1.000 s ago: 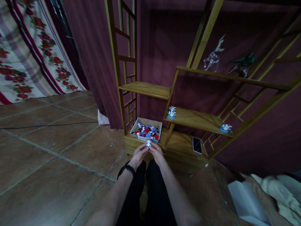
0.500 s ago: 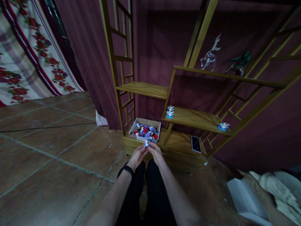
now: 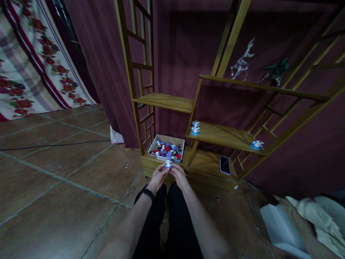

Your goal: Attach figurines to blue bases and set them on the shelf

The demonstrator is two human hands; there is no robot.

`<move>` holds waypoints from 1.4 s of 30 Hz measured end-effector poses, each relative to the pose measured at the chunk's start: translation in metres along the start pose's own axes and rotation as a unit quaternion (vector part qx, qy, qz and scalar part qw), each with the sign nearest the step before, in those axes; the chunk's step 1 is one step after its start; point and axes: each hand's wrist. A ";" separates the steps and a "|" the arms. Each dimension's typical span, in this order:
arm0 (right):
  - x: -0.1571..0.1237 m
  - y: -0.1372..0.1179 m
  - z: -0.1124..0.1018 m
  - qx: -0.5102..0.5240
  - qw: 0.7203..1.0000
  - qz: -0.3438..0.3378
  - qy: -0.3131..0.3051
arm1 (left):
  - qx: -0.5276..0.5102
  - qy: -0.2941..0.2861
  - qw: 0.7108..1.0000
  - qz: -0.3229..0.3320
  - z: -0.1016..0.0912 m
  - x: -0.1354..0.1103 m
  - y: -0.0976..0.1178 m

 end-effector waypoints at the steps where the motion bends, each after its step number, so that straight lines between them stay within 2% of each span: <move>1: 0.000 0.000 0.000 -0.001 1.000 0.000 0.003 | 0.000 0.001 1.000 0.003 0.000 0.000 0.000; 11: -0.002 -0.005 0.004 0.001 1.000 0.010 0.024 | 0.018 -0.008 1.000 0.006 0.003 -0.002 0.001; 42: -0.005 -0.009 0.008 -0.016 1.000 0.010 0.022 | 0.023 -0.006 1.000 -0.003 0.006 -0.005 0.002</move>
Point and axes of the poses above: each hand's wrist, its own x-axis towards the middle knuckle, its own z-axis out of the palm, y = z × x, and after that the axes turned 8 degrees about -y, right-handed
